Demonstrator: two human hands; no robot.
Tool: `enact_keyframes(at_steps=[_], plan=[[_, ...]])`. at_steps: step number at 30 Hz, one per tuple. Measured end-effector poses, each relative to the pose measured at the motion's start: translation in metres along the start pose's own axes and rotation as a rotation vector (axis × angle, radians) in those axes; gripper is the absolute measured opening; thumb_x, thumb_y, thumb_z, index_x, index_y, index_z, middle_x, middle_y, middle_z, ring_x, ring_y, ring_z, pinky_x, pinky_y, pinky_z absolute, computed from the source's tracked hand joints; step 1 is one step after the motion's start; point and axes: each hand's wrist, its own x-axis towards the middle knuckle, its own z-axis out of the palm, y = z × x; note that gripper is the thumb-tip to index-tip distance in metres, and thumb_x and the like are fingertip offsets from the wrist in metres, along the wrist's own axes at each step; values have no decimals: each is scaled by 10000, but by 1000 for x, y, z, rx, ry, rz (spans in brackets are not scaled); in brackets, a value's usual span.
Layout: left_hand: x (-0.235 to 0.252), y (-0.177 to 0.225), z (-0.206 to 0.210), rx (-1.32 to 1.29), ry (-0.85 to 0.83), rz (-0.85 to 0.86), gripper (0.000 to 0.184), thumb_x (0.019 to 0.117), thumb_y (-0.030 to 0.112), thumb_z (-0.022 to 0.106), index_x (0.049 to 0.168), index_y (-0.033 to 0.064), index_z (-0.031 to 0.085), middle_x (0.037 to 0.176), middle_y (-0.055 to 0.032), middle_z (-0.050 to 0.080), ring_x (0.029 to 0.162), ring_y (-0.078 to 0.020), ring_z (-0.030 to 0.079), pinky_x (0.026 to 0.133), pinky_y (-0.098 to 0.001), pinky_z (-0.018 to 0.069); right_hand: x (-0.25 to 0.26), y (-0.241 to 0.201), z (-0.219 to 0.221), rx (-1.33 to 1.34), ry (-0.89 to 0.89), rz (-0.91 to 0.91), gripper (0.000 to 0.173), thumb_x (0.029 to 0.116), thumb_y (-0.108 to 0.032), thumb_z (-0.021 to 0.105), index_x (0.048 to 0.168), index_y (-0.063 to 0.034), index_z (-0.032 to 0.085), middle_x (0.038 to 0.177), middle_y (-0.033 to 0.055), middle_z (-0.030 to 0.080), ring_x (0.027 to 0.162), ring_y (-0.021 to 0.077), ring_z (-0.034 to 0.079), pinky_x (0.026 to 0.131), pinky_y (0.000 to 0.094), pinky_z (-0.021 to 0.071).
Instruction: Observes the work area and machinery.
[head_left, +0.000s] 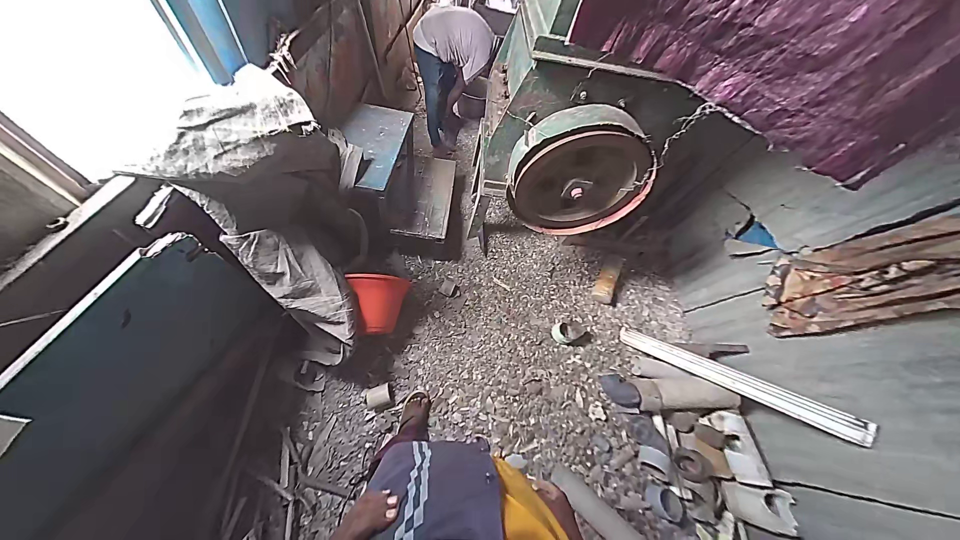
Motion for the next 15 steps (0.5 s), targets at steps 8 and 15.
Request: enact_keyframes(at_steps=[8, 15], plan=[[11, 17, -7, 20, -97, -285, 484, 1015, 160, 353, 1087, -225, 637, 1173, -328, 685, 1196, -273, 644, 1139, -355, 388, -2, 1, -2, -26, 2, 2, 349, 1026, -254, 636, 1263, -5, 691, 1226, 232, 704, 1179, 354, 659, 1055, 550, 480], [6, 3, -3, -36, -24, -72, 455, 1119, 240, 311, 1266, -66, 612, 1320, -172, 661, 1320, -91, 551, 1175, -288, 351, -11, -16, -8, 10, 0, 24, 344, 1037, -210, 623, 1276, 33, 666, 1217, 266, 688, 1154, 372, 655, 1029, 540, 485]])
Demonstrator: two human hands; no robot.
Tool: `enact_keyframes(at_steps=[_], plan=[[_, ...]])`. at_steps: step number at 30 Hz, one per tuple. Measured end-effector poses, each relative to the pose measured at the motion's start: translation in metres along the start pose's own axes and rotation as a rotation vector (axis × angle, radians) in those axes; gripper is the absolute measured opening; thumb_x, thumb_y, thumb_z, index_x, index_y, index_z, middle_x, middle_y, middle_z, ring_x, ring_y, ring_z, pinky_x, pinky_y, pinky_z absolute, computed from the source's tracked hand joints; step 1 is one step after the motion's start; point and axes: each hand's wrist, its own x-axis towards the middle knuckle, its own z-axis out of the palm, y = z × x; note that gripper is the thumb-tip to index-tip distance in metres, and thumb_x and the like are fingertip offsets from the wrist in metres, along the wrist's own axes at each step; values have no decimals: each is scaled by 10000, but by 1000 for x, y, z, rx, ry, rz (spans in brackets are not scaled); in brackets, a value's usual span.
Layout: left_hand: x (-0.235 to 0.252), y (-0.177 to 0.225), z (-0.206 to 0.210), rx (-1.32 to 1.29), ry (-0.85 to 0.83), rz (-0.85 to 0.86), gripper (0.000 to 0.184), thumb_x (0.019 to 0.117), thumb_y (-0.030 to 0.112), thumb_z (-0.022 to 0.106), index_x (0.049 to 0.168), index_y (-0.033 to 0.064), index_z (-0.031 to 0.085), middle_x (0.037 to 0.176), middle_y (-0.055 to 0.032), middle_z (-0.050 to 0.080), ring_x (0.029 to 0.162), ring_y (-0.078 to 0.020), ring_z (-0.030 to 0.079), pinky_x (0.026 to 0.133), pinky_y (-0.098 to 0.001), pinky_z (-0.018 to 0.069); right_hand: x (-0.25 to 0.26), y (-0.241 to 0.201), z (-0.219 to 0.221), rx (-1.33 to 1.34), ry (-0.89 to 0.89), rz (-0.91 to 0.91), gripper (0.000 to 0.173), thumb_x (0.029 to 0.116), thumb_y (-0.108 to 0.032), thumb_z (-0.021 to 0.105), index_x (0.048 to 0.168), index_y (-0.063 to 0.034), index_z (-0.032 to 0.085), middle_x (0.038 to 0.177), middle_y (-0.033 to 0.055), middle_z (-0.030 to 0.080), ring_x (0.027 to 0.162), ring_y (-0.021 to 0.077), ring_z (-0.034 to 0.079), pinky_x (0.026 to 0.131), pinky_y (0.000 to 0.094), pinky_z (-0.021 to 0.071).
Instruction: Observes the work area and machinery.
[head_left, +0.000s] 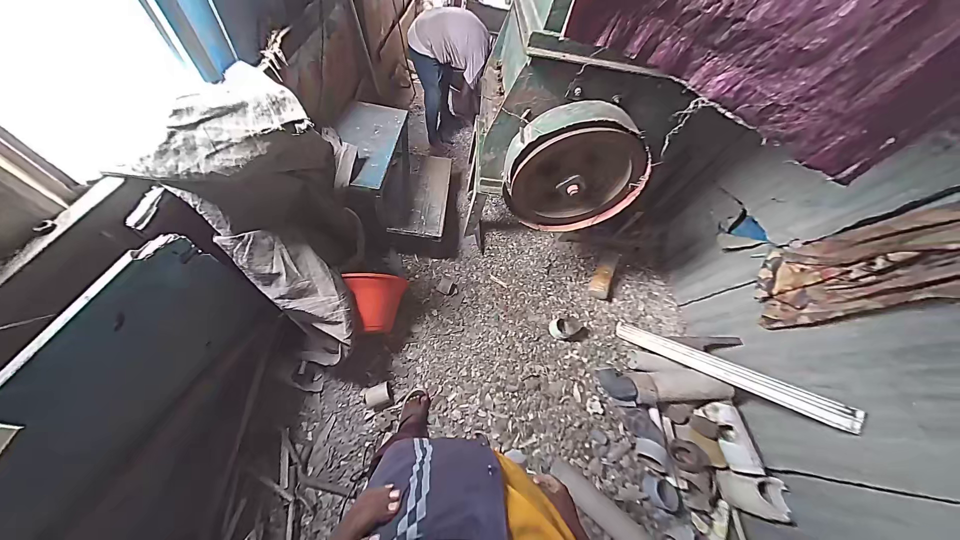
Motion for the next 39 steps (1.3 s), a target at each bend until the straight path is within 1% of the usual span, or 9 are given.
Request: enact_keyframes(at_steps=[2, 6, 10, 12, 15, 24, 28, 35, 39], plan=[[1, 1, -1, -23, 0, -23, 461, 1113, 244, 324, 1257, -80, 619, 1311, -180, 667, 1306, -106, 563, 1167, -299, 361, -1, 0, -2, 12, 1, -6, 344, 1034, -206, 628, 1275, 37, 664, 1201, 261, 695, 1125, 367, 667, 1012, 538, 495], [-11, -20, -2, -8, -34, 45, 391, 1132, 269, 321, 1389, 101, 563, 1435, -25, 604, 1390, -56, 487, 1202, -308, 343, 7, 14, 2, 30, 18, -48, 317, 1020, -191, 638, 1237, 35, 683, 1159, 245, 713, 1088, 352, 685, 993, 537, 513], [1, 4, -4, 23, -43, -172, 528, 1075, 271, 357, 1142, -164, 650, 1222, -254, 693, 1247, -182, 611, 1145, -340, 382, 7, 14, 5, 22, 17, -35, 315, 1019, -188, 638, 1244, 27, 687, 1181, 246, 708, 1114, 352, 676, 1005, 538, 505], [2, 5, -4, 39, -53, -185, 542, 1077, 278, 351, 1137, -174, 644, 1222, -272, 687, 1251, -193, 612, 1144, -336, 381, 3, 11, 6, 27, 18, -21, 320, 1019, -193, 643, 1243, 32, 685, 1197, 250, 702, 1134, 356, 670, 1026, 538, 496], [3, 6, -3, 25, -32, -110, 517, 1117, 306, 318, 1236, -92, 626, 1285, -186, 676, 1288, -99, 572, 1157, -290, 366, -5, 1, 6, 48, 20, 12, 331, 1020, -174, 643, 1261, 52, 666, 1245, 268, 679, 1190, 371, 644, 1067, 530, 469], [-1, -5, 0, 20, -18, -13, 438, 1127, 273, 313, 1283, -5, 612, 1330, -136, 654, 1326, -95, 546, 1175, -311, 359, 0, 0, 2, 20, 6, 9, 321, 1025, -185, 637, 1256, 35, 675, 1196, 253, 701, 1130, 358, 670, 1020, 529, 501], [-6, -9, 1, 27, -15, -42, 469, 1112, 274, 322, 1198, -60, 640, 1266, -183, 678, 1291, -127, 573, 1160, -317, 365, 5, 2, 1, 2, 2, 12, 328, 1029, -188, 633, 1267, 34, 671, 1192, 259, 698, 1117, 366, 670, 1001, 536, 502], [-9, -23, 6, 88, 48, 192, 360, 1117, 183, 372, 1449, 174, 509, 1452, -34, 592, 1401, -130, 506, 1206, -358, 363, 9, 3, 3, 49, 3, -19, 301, 1026, -176, 631, 1229, 41, 678, 1113, 240, 710, 968, 317, 685, 884, 503, 535], [-8, -21, 7, 98, 58, 181, 351, 1114, 181, 375, 1433, 140, 515, 1425, -69, 605, 1391, -136, 514, 1200, -354, 363, 10, 2, 1, 21, -9, -14, 305, 1030, -184, 628, 1236, 35, 680, 1130, 246, 711, 1017, 335, 691, 930, 515, 530]])
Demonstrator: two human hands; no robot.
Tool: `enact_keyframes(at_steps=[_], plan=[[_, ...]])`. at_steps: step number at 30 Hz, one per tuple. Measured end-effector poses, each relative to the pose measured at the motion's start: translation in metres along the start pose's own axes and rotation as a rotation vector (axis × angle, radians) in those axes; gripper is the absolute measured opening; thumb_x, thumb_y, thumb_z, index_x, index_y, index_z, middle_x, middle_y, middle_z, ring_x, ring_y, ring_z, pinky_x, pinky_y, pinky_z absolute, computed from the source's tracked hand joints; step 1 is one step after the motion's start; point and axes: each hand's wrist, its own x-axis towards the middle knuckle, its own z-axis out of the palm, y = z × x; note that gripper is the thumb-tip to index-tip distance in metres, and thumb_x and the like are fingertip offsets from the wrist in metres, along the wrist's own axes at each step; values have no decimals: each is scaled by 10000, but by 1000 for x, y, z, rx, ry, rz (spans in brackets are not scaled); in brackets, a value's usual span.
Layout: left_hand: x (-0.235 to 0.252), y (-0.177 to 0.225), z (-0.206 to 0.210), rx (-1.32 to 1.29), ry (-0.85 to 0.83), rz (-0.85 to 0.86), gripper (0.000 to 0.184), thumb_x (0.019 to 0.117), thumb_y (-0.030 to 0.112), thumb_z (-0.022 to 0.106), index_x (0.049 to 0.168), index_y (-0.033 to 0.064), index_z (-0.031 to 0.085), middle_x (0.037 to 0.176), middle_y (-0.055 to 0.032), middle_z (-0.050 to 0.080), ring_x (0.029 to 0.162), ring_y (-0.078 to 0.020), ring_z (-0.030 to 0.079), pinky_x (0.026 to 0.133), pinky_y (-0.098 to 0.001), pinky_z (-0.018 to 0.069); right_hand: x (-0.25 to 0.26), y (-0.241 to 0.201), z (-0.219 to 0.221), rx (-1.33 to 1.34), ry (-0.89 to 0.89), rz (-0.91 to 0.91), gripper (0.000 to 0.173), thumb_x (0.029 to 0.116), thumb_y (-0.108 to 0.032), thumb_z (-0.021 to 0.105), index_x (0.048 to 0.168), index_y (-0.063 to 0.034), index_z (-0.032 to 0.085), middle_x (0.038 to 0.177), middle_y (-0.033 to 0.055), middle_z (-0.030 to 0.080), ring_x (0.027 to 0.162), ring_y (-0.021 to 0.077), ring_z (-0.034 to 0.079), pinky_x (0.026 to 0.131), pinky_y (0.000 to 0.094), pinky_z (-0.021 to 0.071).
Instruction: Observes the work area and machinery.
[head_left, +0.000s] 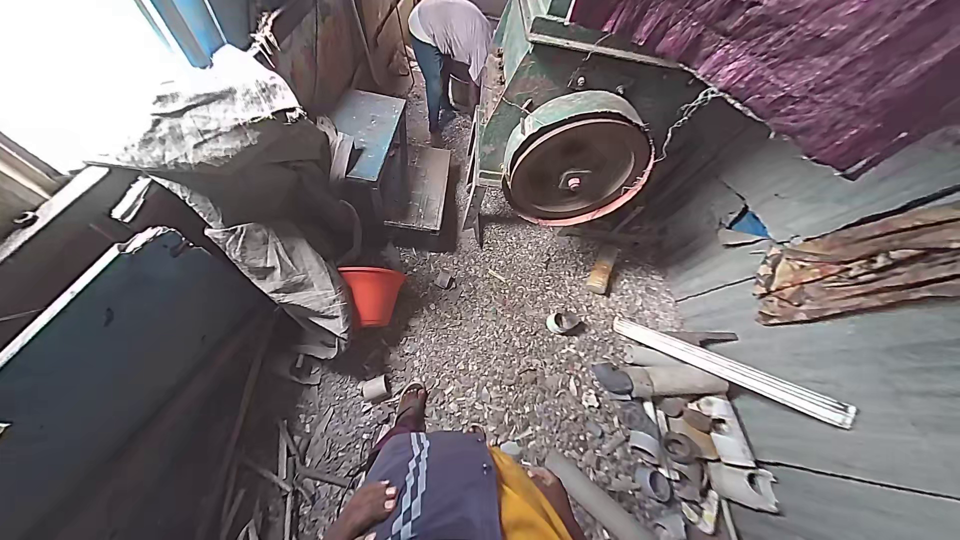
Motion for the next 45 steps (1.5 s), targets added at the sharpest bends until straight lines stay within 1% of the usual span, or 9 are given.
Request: enact_keyframes(at_steps=[7, 13, 17, 25, 33, 37, 40, 43, 45], plan=[[-5, -11, 0, -46, -19, 50, 393, 1118, 223, 362, 1493, 200, 476, 1475, -25, 575, 1415, -153, 493, 1211, -381, 356, 8, 11, 0, -28, 11, 7, 316, 1027, -214, 637, 1244, 10, 691, 1151, 223, 721, 1060, 326, 693, 971, 516, 523], [-3, -6, -5, -106, -65, -105, 391, 1122, 265, 343, 1435, 144, 545, 1466, -12, 586, 1416, -81, 469, 1218, -324, 324, 2, 4, -5, -35, 18, -10, 309, 1031, -203, 630, 1237, 19, 692, 1175, 229, 716, 1113, 335, 680, 1012, 521, 501], [-3, -14, -3, -55, -44, 35, 404, 1111, 212, 362, 1497, 215, 479, 1493, -11, 565, 1425, -135, 481, 1216, -370, 347, 2, 3, -5, -18, 10, 1, 313, 1028, -189, 631, 1254, 21, 684, 1199, 232, 709, 1131, 334, 676, 1023, 518, 499], [-1, -18, -1, -43, -14, 75, 407, 1104, 179, 390, 1498, 240, 471, 1483, -8, 572, 1418, -147, 491, 1212, -377, 357, 7, 12, -3, -30, 23, -11, 321, 1026, -215, 632, 1248, 10, 690, 1151, 224, 721, 1060, 330, 695, 969, 526, 523], [-1, -13, -7, -89, -84, -97, 398, 1122, 296, 332, 1440, 163, 532, 1448, -15, 596, 1398, -66, 481, 1211, -319, 328, 10, 23, 5, 12, 45, -17, 334, 1015, -206, 654, 1248, 31, 684, 1209, 234, 708, 1158, 336, 672, 1050, 514, 495], [17, 3, -8, -87, -93, -260, 431, 1069, 225, 385, 1152, -103, 652, 1169, -183, 706, 1204, -77, 600, 1119, -247, 372, 7, 22, 6, 2, 46, -5, 328, 1020, -213, 648, 1249, 18, 688, 1205, 226, 711, 1154, 331, 675, 1050, 519, 494], [20, 4, -9, -84, -100, -234, 423, 1081, 223, 366, 1174, -82, 643, 1185, -159, 696, 1215, -53, 584, 1120, -232, 364, 4, 22, 7, -17, 42, -11, 334, 1026, -219, 636, 1260, 15, 686, 1215, 223, 711, 1165, 335, 673, 1058, 525, 491], [9, 2, -9, -102, -80, -154, 439, 1121, 304, 303, 1376, 72, 575, 1390, -69, 633, 1368, -49, 503, 1202, -290, 325, 1, 20, 7, -25, 37, -4, 333, 1027, -228, 635, 1255, 9, 689, 1210, 224, 712, 1160, 340, 675, 1051, 530, 493], [3, -3, -7, -111, -64, -116, 422, 1121, 302, 312, 1420, 122, 550, 1422, -46, 616, 1385, -64, 494, 1209, -311, 327, 2, 22, 8, -20, 46, -6, 326, 1022, -228, 642, 1241, 6, 698, 1191, 222, 720, 1143, 338, 683, 1041, 531, 500]])
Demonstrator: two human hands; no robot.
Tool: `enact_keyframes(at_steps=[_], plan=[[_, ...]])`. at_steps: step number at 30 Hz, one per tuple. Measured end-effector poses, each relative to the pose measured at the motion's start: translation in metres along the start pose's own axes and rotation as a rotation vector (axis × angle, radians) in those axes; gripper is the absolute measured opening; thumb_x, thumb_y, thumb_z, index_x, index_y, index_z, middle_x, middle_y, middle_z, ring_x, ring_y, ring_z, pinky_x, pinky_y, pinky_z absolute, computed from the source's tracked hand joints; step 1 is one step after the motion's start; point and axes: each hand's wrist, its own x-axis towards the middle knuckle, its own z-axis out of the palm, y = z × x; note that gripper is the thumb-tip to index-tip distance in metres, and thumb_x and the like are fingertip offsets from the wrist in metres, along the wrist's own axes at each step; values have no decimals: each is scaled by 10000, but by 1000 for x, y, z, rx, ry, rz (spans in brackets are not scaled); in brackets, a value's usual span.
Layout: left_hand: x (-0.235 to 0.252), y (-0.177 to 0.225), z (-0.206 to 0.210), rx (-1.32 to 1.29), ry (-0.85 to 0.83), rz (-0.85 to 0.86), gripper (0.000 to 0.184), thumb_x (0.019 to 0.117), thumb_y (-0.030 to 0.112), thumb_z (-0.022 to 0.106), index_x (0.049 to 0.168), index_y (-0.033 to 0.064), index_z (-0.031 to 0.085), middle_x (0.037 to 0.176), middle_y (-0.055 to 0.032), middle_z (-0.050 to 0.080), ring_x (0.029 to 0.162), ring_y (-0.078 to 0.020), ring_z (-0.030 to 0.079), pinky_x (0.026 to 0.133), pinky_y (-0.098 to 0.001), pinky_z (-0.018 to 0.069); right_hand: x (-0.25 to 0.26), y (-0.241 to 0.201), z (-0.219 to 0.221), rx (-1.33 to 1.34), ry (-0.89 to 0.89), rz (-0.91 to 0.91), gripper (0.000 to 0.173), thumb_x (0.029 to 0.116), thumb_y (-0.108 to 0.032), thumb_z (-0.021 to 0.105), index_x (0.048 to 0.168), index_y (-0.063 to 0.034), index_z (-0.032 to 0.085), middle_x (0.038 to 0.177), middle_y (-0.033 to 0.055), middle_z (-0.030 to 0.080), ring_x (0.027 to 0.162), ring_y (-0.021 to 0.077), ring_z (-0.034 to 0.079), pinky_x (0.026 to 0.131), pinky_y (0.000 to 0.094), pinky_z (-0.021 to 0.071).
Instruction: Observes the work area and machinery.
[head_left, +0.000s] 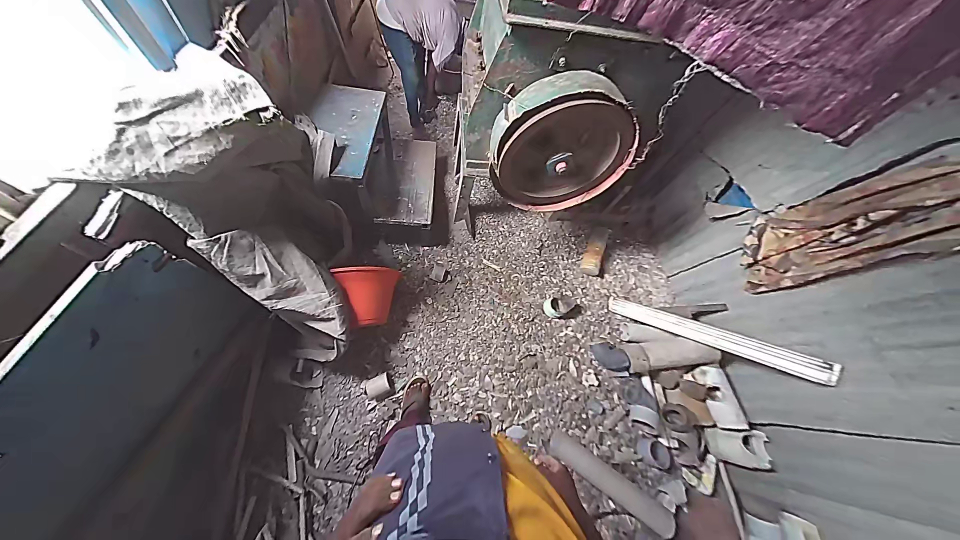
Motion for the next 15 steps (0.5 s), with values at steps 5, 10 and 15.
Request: enact_keyframes(at_steps=[5, 10, 15], plan=[[-4, -9, 1, 51, 11, 103, 400, 1116, 269, 348, 1480, 185, 493, 1458, -28, 588, 1401, -102, 491, 1208, -341, 342, -3, -2, 0, 40, -3, 14, 334, 1020, -207, 643, 1258, 25, 679, 1202, 233, 710, 1147, 339, 677, 1040, 522, 500], [-11, -13, -1, 35, -5, 104, 395, 1117, 227, 365, 1492, 224, 487, 1497, 0, 562, 1424, -116, 476, 1218, -360, 339, -4, -3, 1, 30, -11, -11, 300, 1020, -202, 637, 1216, 15, 703, 1150, 221, 726, 1094, 326, 691, 1007, 521, 513], [-14, -17, -1, 16, -12, 84, 390, 1118, 248, 351, 1472, 203, 507, 1497, 17, 560, 1432, -104, 461, 1223, -352, 327, 1, -4, -1, 8, -14, -14, 296, 1018, -200, 638, 1212, 12, 706, 1139, 221, 728, 1077, 325, 695, 995, 521, 516]])
